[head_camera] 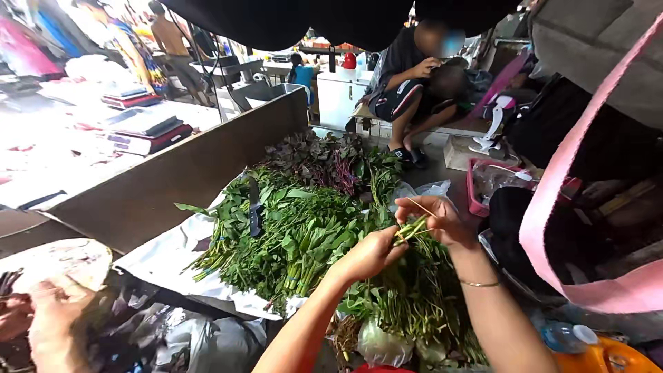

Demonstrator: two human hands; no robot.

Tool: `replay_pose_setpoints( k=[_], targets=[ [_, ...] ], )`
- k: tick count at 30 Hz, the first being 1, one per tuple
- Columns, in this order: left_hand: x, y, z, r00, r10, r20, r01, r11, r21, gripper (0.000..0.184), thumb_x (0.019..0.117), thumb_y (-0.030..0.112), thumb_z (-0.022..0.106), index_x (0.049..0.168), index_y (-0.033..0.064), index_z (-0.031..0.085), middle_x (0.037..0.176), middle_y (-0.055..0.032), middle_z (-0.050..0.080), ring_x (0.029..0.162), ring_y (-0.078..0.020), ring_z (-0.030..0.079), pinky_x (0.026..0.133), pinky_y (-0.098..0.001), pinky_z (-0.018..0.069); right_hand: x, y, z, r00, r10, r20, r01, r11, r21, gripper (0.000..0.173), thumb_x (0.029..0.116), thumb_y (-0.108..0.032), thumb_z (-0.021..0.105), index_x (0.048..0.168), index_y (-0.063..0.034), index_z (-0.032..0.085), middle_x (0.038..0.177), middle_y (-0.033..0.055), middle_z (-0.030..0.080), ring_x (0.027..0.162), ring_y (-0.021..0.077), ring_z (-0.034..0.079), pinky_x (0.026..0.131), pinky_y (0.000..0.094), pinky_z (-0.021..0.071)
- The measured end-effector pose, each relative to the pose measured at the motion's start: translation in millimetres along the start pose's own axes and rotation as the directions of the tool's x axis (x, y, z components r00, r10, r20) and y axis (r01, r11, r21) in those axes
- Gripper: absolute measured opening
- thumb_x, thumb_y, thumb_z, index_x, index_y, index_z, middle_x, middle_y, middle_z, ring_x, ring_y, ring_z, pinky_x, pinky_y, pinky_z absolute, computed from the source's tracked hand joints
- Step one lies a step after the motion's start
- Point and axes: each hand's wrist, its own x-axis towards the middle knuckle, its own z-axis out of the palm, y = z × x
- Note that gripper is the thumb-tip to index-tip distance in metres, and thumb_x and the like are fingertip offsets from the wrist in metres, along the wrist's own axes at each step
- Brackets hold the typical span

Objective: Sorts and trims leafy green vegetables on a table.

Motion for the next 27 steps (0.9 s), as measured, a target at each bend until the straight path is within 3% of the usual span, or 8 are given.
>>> replay_pose_setpoints(
  k=[4,7,11,13,16,22,25,27],
  targets=[
    [7.2,-7.3,3.1,0.998,0.039,-0.055,-0.04,0.999,-0.017,0.023,0.1002,0.008,0.057,0.11,-0.0109,0.066,0.1,-0.0207,0.07,0.093,-0.022,0.069,0.089,-0.0366,0.0546,7.7,-44.7,40.0,0.976,-0.07,0.208,0.203,0.645,-0.736,0.02,0.0945,-0.021,0.067,0.1,-0.0072,0.081,0.095,0.001,0.078,0.094,0.0071,0.071,0.102,0.0377,0.0468],
    [13.5,-1.3,-6.8,0.978,-0.181,-0.107,0.166,0.977,-0.137,0.029,0.1019,0.011,0.053,0.123,-0.0063,0.061,0.105,-0.0145,0.069,0.098,-0.0144,0.066,0.092,-0.0329,0.0535,-17.0,-28.9,82.8,0.925,-0.213,0.315,0.377,0.402,-0.835,0.02,0.102,-0.021,0.062,0.104,-0.0121,0.08,0.1,0.001,0.078,0.101,0.0128,0.072,0.109,0.0437,0.0457],
    [8.7,6.8,-15.7,0.934,-0.208,-0.29,0.161,0.971,-0.177,0.029,0.1047,0.015,0.048,0.12,-0.0067,0.059,0.089,-0.008,0.062,0.078,-0.0074,0.059,0.075,-0.025,0.051,-45.6,8.6,100.5,0.887,-0.418,-0.197,0.38,0.903,-0.202,0.023,0.1009,-0.022,0.066,0.12,-0.0142,0.076,0.119,0.0017,0.076,0.116,0.0128,0.069,0.116,0.0371,0.0453],
    [6.4,13.6,-12.3,0.917,-0.142,-0.372,0.076,0.979,-0.188,0.027,0.1047,0.015,0.048,0.116,-0.0081,0.058,0.083,-0.0052,0.058,0.07,-0.0051,0.054,0.068,-0.0229,0.0485,-43.8,7.2,98.0,0.826,-0.257,-0.501,0.404,0.89,0.211,0.034,0.098,-0.034,0.065,0.128,-0.0211,0.073,0.132,-0.004,0.07,0.125,0.0098,0.063,0.113,0.0305,0.0468],
    [6.1,23.7,-2.1,0.912,-0.018,-0.41,-0.04,0.99,-0.133,0.024,0.1037,0.013,0.051,0.11,-0.0091,0.058,0.08,-0.0064,0.059,0.068,-0.0049,0.055,0.066,-0.0214,0.0481,-34.5,15.3,80.9,0.807,-0.032,-0.59,0.326,0.856,0.4,0.063,0.0904,-0.052,0.068,0.135,-0.0085,0.065,0.135,0.0063,0.067,0.126,0.0175,0.063,0.107,0.0326,0.0515],
    [6.2,14.1,1.8,0.986,-0.001,-0.17,0.009,0.999,0.048,0.029,0.1043,0.017,0.053,0.116,-0.0083,0.06,0.089,-0.0165,0.065,0.078,-0.0198,0.064,0.075,-0.035,0.0549,-14.5,16.2,23.5,0.977,0.003,-0.213,0.062,0.952,0.298,0.068,0.0857,-0.057,0.073,0.134,-0.0102,0.065,0.126,0.0057,0.071,0.116,0.0174,0.068,0.099,0.0338,0.0551],
    [12.1,15.2,3.4,0.992,-0.109,0.055,0.105,0.991,0.085,0.033,0.1064,0.02,0.051,0.123,-0.007,0.058,0.096,-0.0204,0.067,0.086,-0.0271,0.067,0.082,-0.0427,0.0548,-0.5,-15.1,-4.5,1.0,-0.005,0.002,0.005,0.993,-0.121,0.035,0.089,-0.031,0.073,0.115,-0.0069,0.075,0.1,-0.0001,0.077,0.094,0.0082,0.071,0.088,0.0279,0.0578],
    [16.1,10.3,6.7,0.992,-0.092,0.081,0.088,0.995,0.05,0.031,0.1052,0.016,0.052,0.124,-0.0078,0.061,0.106,-0.0221,0.069,0.098,-0.0281,0.069,0.092,-0.0439,0.0539,5.9,-34.5,6.8,0.992,-0.02,0.127,0.085,0.846,-0.526,0.022,0.0907,-0.02,0.07,0.101,-0.003,0.079,0.093,0.0012,0.077,0.093,0.0055,0.069,0.099,0.03,0.0507]
  ],
)
